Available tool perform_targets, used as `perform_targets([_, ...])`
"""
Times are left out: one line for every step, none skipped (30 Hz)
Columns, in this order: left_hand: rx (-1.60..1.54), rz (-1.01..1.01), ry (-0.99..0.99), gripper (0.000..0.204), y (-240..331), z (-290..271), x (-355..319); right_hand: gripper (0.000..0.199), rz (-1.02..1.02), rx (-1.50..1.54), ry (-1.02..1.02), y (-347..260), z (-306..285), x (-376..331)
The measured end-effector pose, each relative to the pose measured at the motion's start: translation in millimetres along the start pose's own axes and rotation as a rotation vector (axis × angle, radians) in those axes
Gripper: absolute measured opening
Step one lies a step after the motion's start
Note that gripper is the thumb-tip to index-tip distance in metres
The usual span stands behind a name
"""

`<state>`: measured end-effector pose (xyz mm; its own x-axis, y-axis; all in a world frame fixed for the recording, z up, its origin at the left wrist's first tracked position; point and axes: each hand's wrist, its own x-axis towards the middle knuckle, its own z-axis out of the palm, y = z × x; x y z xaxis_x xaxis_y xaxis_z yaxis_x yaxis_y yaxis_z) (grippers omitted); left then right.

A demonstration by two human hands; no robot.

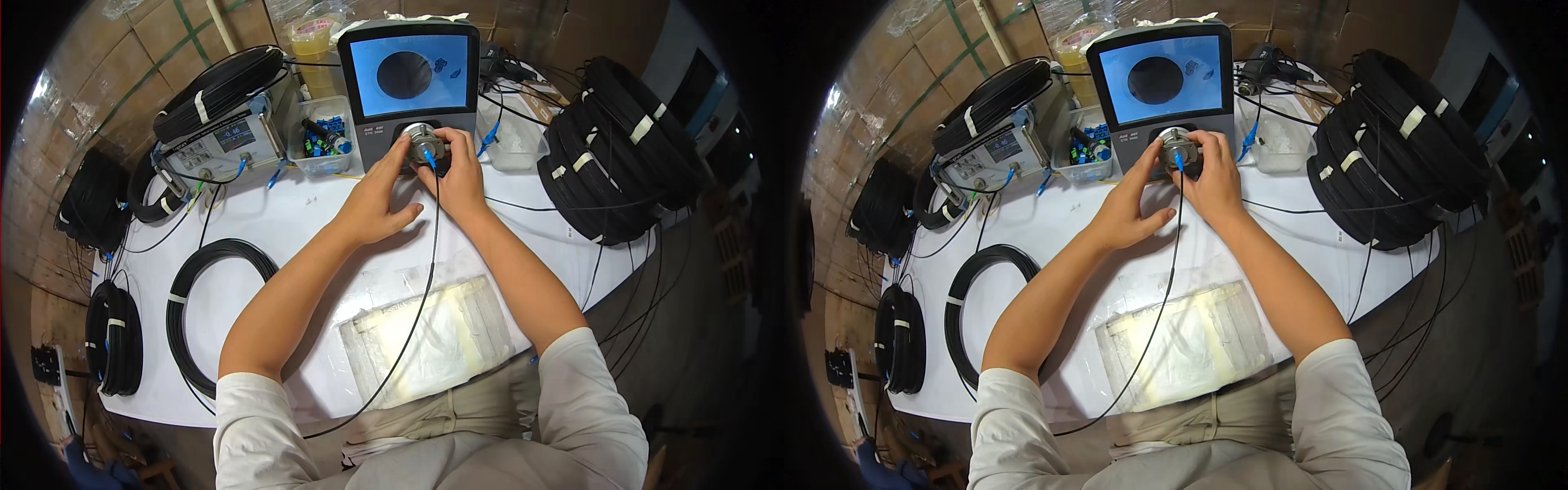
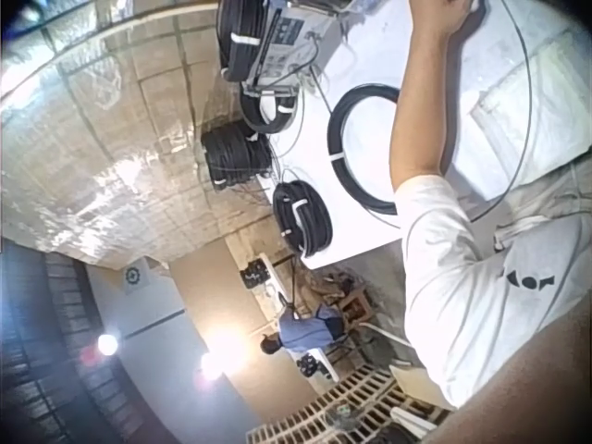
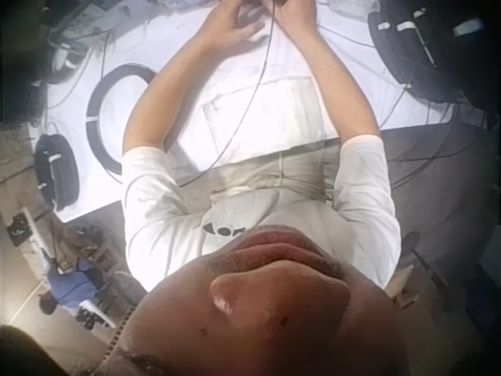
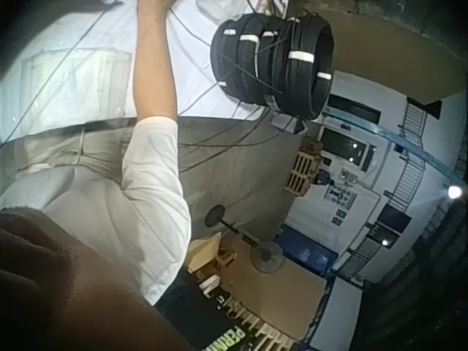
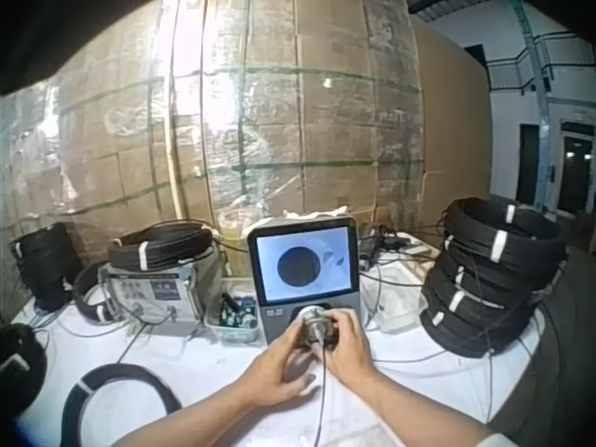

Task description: The person is seen inspecting fiber optic cables using a specialized screen and equipment.

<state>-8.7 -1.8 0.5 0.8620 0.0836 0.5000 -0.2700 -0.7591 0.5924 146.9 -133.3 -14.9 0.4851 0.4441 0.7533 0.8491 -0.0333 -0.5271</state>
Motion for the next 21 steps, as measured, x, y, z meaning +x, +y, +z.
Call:
perform_targets([0.0,-0.001,0.0,0.108,0.7,0.1,0.0,0.061,0.0,0.0,-0.001,-0.1,-0.3,-0.7])
perform_targets([-0.008,-0.004,0.002,0.108,0.4,0.0,0.0,0.061,0.018,0.026,-0.009,-0.7,-0.3,-0.6])
perform_targets([-0.017,-0.006,0.004,0.108,0.1,-0.1,-0.2,0.061,0.035,0.051,-0.017,-1.2,-0.2,-0.6])
perform_targets([-0.016,-0.008,0.005,0.108,-0.4,-0.2,-0.4,0.061,0.035,0.052,-0.018,-1.5,-0.5,-0.5])
perform_targets([-0.016,-0.008,0.008,0.107,-0.2,-0.3,-0.2,0.06,0.019,0.037,-0.013,-1.5,-1.1,-0.3])
perform_targets([-0.017,-0.009,0.012,0.107,0.0,-0.3,-0.1,0.06,0.002,0.021,-0.008,-1.5,-1.5,-0.1])
perform_targets([-0.016,-0.01,0.013,0.107,0.1,-0.1,0.1,0.06,0.002,0.022,-0.009,-1.6,-1.4,0.2])
perform_targets([0.0,-0.008,0.026,0.106,-0.5,0.4,0.7,0.06,0.016,0.018,-0.014,-1.1,-1.4,0.5])
perform_targets([0.015,-0.005,0.04,0.106,-0.9,1.0,0.9,0.06,0.029,0.014,-0.018,-0.7,-1.4,0.4])
perform_targets([0.015,-0.006,0.039,0.106,-1.2,1.6,0.7,0.06,0.03,0.013,-0.019,-0.5,-1.6,0.0])
perform_targets([-0.003,-0.006,0.052,0.105,-1.1,1.6,0.9,0.06,0.006,0.005,-0.011,-0.3,-1.6,-0.1])
perform_targets([-0.02,-0.007,0.065,0.105,-1.0,1.6,0.9,0.061,-0.017,-0.004,-0.003,-0.2,-1.6,-0.1])
perform_targets([-0.02,-0.007,0.065,0.105,-0.9,1.4,1.1,0.061,-0.018,-0.004,-0.003,-0.2,-1.6,-0.3])
perform_targets([-0.044,-0.024,0.068,0.104,0.3,0.7,1.1,0.061,0.004,0.011,-0.01,-0.4,-1.6,-1.0])
perform_targets([-0.068,-0.04,0.072,0.104,1.5,0.3,1.0,0.061,0.026,0.025,-0.018,-0.6,-1.5,-1.6])
perform_targets([-0.069,-0.041,0.072,0.104,2.1,0.4,0.7,0.061,0.027,0.026,-0.018,-0.7,-1.6,-2.1])
perform_targets([-0.073,-0.042,0.08,0.103,2.3,0.5,0.6,0.062,0.029,0.017,-0.035,0.0,-2.0,-2.2])
perform_targets([-0.077,-0.043,0.089,0.102,2.3,0.5,0.6,0.064,0.031,0.008,-0.052,0.7,-2.1,-2.3])
perform_targets([-0.076,-0.043,0.089,0.102,2.2,0.3,0.8,0.064,0.031,0.008,-0.052,1.4,-1.7,-2.0])
perform_targets([-0.09,-0.045,0.091,0.102,2.6,0.5,1.1,0.064,0.025,0.006,-0.047,2.1,-1.7,-2.1])
perform_targets([-0.104,-0.047,0.093,0.101,3.1,0.7,1.2,0.063,0.02,0.005,-0.042,2.9,-1.8,-2.3])
